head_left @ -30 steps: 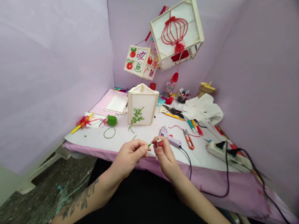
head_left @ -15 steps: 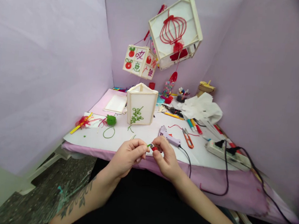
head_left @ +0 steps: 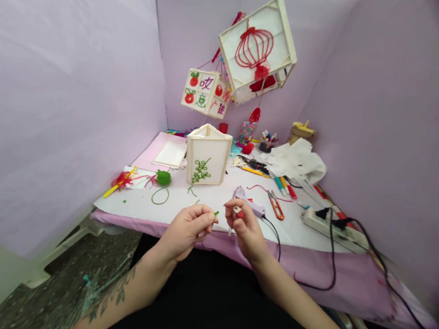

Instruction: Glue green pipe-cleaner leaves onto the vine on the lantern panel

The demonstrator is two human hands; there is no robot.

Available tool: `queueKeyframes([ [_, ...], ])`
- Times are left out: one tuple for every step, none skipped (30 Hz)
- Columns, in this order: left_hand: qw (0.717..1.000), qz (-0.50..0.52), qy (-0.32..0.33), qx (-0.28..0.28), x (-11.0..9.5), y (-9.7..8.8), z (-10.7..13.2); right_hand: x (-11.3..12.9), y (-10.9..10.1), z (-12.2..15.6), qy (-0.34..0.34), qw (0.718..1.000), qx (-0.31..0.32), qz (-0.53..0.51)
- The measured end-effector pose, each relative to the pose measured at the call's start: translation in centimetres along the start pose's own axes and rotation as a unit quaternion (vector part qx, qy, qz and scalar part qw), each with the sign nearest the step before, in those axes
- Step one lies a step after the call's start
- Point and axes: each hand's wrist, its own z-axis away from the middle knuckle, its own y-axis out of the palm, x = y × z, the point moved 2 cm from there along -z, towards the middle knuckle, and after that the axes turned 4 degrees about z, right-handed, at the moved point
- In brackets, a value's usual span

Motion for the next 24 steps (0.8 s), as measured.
queueKeyframes([
  [1.000,0.005,0.002,0.004,0.1,0.0,0.0,-0.2,0.2,0.0,0.029,0.997,-0.015,-0.069],
  [1.000,0.008,0.005,0.008,0.2,0.0,0.0,-0.3,0.5,-0.1,0.052,0.991,-0.026,-0.124],
  [1.000,0.009,0.007,0.014,0.4,0.1,-0.1,-0.2,0.8,-0.1,0.066,0.984,-0.034,-0.159],
  [1.000,0.007,0.010,0.018,0.5,0.1,-0.1,0.0,1.2,-0.2,0.076,0.980,-0.037,-0.178],
  [1.000,0.005,0.012,0.022,0.7,0.1,-0.1,0.3,1.5,-0.2,0.080,0.978,-0.035,-0.188],
  [1.000,0.003,0.013,0.026,0.8,0.1,-0.1,0.6,1.8,-0.3,0.080,0.977,-0.031,-0.197],
  [0.999,0.001,0.012,0.029,0.9,0.2,-0.1,0.8,2.0,-0.3,0.078,0.975,-0.026,-0.208],
  [0.999,0.001,0.011,0.033,0.9,0.3,-0.1,1.0,2.2,-0.3,0.077,0.972,-0.021,-0.222],
  [0.999,0.001,0.007,0.038,0.9,0.3,0.0,1.1,2.3,-0.3,0.077,0.969,-0.017,-0.236],
  [0.999,0.000,0.002,0.042,0.9,0.4,0.0,1.1,2.3,-0.3,0.079,0.966,-0.013,-0.246],
  [0.999,-0.001,-0.003,0.045,1.0,0.5,0.0,1.0,2.4,-0.3,0.082,0.964,-0.010,-0.254],
  [0.999,-0.003,-0.008,0.048,1.0,0.6,0.1,0.9,2.4,-0.3,0.087,0.961,-0.007,-0.262],
  [0.999,-0.004,-0.010,0.049,1.0,0.6,0.1,0.8,2.4,-0.3,0.093,0.959,-0.003,-0.269],
  [0.999,-0.006,-0.012,0.050,1.0,0.6,0.1,0.7,2.4,-0.2,0.099,0.957,0.000,-0.274],
  [0.999,-0.007,-0.013,0.051,1.0,0.6,0.1,0.7,2.4,-0.2,0.104,0.955,0.002,-0.278],
  [0.999,-0.008,-0.013,0.052,1.0,0.5,0.1,0.7,2.4,-0.2,0.110,0.953,0.006,-0.282],
  [0.998,-0.012,-0.014,0.054,1.1,0.5,0.1,0.7,2.4,-0.2,0.117,0.950,0.009,-0.290],
  [0.998,-0.017,-0.015,0.054,1.1,0.4,0.1,0.8,2.3,-0.2,0.123,0.946,0.011,-0.299],
  [0.998,-0.024,-0.014,0.054,1.2,0.3,0.1,0.9,2.2,-0.2,0.126,0.943,0.009,-0.308],
  [0.998,-0.037,-0.009,0.051,1.1,0.2,0.2,1.0,2.1,-0.2,0.127,0.941,0.002,-0.315],
  [0.997,-0.062,0.006,0.044,1.1,0.1,0.2,1.0,2.0,-0.2,0.126,0.941,-0.010,-0.314],
  [0.994,-0.100,0.033,0.032,0.9,0.1,0.2,1.0,1.8,-0.1,0.123,0.945,-0.025,-0.302],
  [0.986,-0.151,0.073,0.016,0.8,0.0,0.3,0.9,1.7,0.0,0.118,0.951,-0.043,-0.281],
  [0.970,-0.210,0.124,-0.002,0.5,0.0,0.5,0.8,1.6,0.1,0.112,0.958,-0.058,-0.257],
])
